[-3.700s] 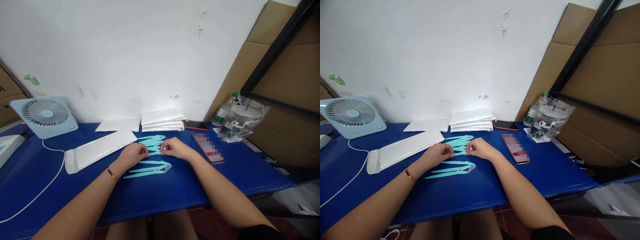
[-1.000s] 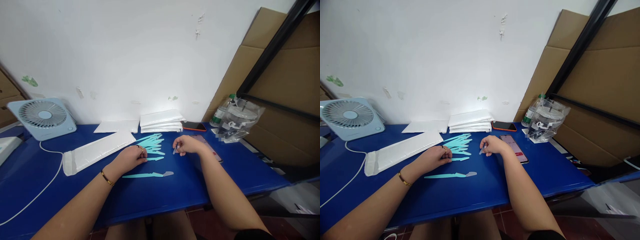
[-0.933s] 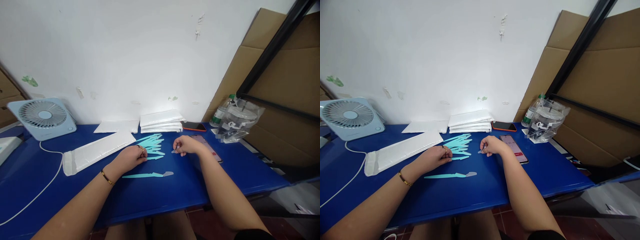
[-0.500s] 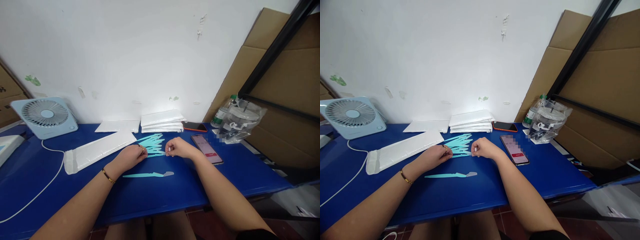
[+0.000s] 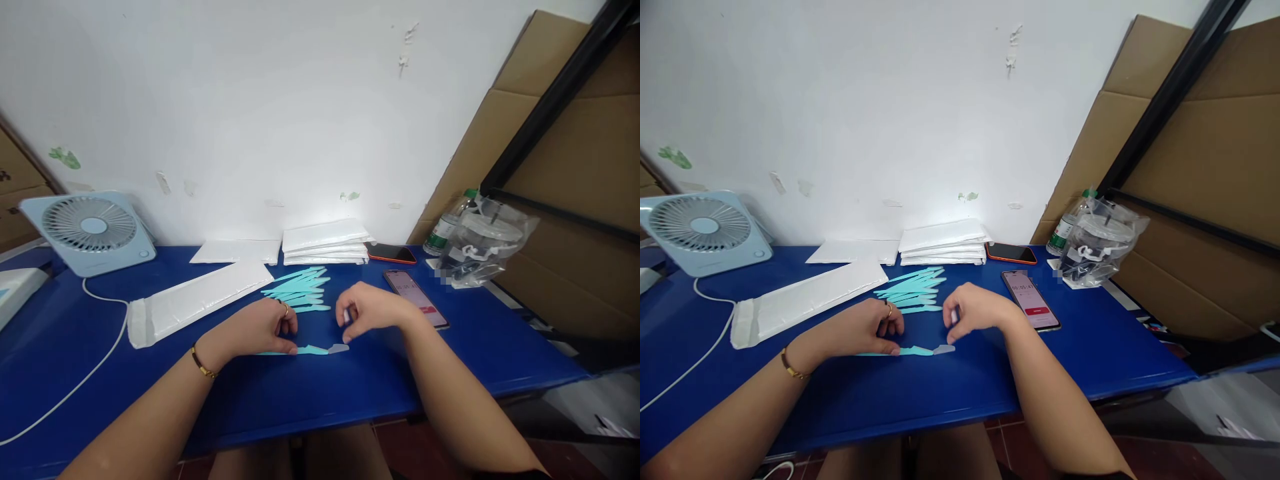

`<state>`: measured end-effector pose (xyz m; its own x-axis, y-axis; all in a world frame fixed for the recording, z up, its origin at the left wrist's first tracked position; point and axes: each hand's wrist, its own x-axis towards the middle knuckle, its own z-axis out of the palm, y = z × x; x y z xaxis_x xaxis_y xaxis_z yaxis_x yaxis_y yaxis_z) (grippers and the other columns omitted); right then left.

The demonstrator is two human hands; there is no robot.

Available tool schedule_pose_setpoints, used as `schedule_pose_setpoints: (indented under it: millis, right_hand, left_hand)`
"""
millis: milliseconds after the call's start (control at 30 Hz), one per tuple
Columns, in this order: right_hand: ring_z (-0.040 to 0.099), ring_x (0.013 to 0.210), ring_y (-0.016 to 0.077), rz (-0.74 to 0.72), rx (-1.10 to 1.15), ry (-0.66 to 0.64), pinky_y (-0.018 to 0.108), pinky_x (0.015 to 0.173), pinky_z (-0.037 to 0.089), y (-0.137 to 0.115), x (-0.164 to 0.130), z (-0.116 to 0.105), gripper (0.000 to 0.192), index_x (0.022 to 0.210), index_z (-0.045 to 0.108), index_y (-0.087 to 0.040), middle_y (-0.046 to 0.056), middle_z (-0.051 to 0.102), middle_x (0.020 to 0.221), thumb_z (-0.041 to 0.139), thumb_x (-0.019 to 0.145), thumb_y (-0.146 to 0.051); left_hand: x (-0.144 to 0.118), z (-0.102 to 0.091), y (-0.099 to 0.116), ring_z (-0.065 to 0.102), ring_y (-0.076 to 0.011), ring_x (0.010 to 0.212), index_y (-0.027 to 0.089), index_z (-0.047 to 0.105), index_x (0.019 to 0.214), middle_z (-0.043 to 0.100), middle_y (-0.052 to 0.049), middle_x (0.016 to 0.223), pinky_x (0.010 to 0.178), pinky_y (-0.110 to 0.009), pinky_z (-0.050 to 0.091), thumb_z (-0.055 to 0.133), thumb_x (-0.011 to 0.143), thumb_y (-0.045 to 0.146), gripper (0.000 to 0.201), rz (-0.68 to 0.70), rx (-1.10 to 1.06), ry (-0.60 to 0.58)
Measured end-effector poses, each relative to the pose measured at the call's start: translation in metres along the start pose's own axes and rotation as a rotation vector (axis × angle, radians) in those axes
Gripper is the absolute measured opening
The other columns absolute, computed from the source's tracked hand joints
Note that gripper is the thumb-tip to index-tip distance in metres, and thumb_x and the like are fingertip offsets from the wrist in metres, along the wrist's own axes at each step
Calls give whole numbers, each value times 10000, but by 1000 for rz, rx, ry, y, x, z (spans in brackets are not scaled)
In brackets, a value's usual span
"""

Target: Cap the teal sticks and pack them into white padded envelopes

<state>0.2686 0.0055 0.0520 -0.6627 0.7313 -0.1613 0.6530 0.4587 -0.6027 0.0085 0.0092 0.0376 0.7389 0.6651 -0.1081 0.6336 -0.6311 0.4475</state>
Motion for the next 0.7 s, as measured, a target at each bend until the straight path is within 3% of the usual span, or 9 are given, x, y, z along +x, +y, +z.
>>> schedule_pose_setpoints:
  millis: [67, 133, 300, 467, 700]
  right_hand:
    - [541, 546, 95, -19, -63, -103, 173, 459, 354, -6, -3, 3, 296, 758, 679, -170, -27, 621, 637, 768, 551, -362]
    - [538, 552, 94, -32, -128, -124, 173, 454, 339, -11, 0, 9, 252, 742, 678, -172, -25, 628, 647, 758, 558, -324]
    - [549, 590, 95, -45, -220, -10, 177, 499, 341, -8, 10, 19, 99, 730, 683, -174, -13, 655, 683, 638, 644, -152]
    - [562, 618, 99, -7, -141, 106, 179, 531, 360, 0, 12, 13, 93, 756, 688, -163, 6, 660, 704, 601, 724, -163]
    - [562, 599, 97, -24, -64, 126, 183, 534, 369, 3, 17, 17, 97, 789, 689, -164, 5, 652, 695, 603, 743, -174]
  left_hand:
    - [-3, 0, 3, 545, -136, 640, 229, 651, 833, 634, 10, 732, 524, -223, 345, 640, 693, 504, 309, -13, -12, -76]
    - [-3, 1, 3, 544, -132, 628, 225, 652, 797, 639, 10, 713, 522, -227, 333, 612, 730, 465, 253, -44, -9, -77]
    - [2, 5, -5, 540, -142, 621, 221, 638, 747, 637, 4, 709, 508, -246, 315, 581, 755, 432, 219, -129, 50, 10]
    - [5, 5, -10, 542, -141, 623, 228, 621, 735, 627, 18, 691, 518, -245, 326, 569, 769, 388, 172, -169, 101, 112]
    - [5, 4, -8, 546, -138, 626, 226, 618, 725, 627, 19, 683, 521, -242, 328, 560, 774, 374, 167, -158, 102, 120]
